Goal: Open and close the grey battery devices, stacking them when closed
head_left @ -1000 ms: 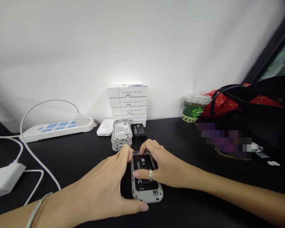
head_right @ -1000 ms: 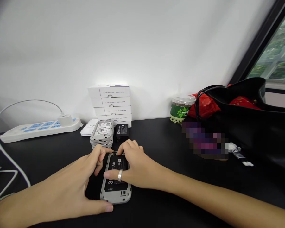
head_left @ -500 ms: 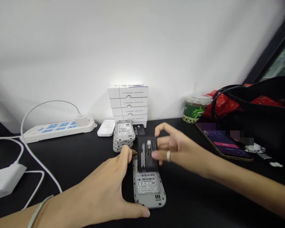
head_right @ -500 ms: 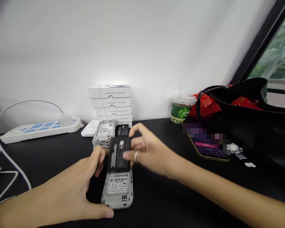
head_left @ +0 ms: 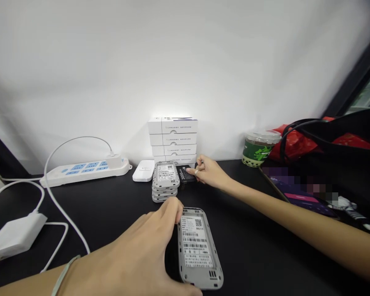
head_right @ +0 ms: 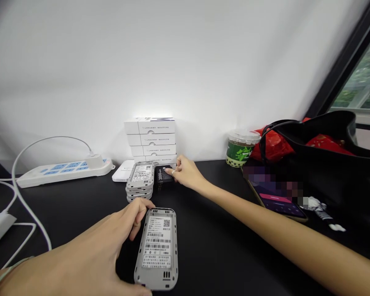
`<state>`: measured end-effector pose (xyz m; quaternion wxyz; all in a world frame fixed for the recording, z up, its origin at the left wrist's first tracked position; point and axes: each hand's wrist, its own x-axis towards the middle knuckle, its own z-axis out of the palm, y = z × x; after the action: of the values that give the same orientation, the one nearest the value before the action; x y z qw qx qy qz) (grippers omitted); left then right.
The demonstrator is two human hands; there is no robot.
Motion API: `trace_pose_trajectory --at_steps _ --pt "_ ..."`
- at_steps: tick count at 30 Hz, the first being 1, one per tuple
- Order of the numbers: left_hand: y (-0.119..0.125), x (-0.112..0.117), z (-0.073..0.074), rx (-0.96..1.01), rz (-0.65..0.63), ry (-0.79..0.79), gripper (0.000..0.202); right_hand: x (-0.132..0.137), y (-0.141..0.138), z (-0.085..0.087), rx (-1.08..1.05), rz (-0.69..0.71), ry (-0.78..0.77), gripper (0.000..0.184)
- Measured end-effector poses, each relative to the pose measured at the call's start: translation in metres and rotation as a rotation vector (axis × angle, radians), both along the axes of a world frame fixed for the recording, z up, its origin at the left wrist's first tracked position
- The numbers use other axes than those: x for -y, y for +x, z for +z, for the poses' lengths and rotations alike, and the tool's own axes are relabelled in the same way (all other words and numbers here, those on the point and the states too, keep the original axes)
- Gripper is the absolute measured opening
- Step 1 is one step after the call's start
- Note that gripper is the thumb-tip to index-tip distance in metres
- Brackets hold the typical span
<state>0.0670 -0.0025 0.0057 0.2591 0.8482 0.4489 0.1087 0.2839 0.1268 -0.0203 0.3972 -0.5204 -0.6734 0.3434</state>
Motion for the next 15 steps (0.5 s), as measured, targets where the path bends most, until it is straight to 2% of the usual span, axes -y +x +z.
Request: trace_pose_trajectory --at_steps 2,5,9,11,15 --pt "0.0 0.004 0.004 -0.02 -0.016 0.033 0.06 0.008 0.003 -0.003 0.029 -0.011 0.024 0.036" --pt "-0.005 0.005 0.02 -0.021 -0.032 0.123 0.061 0.033 0.014 -0.005 0.041 -0.01 0.035 0.034" --pt "-0.021 -0.021 0.04 0.092 0.031 0.335 0.069 0.082 0.032 -0.006 0.146 0.047 0.103 0.032" --pt "-0.029 -0.045 0.04 0.121 0.117 0.383 0.068 0.109 0.037 -0.005 0.274 0.128 0.162 0.032" --pt "-0.037 -0.086 0.026 0.212 0.134 0.321 0.065 0.145 0.037 -0.002 0.467 0.355 0.239 0.024"
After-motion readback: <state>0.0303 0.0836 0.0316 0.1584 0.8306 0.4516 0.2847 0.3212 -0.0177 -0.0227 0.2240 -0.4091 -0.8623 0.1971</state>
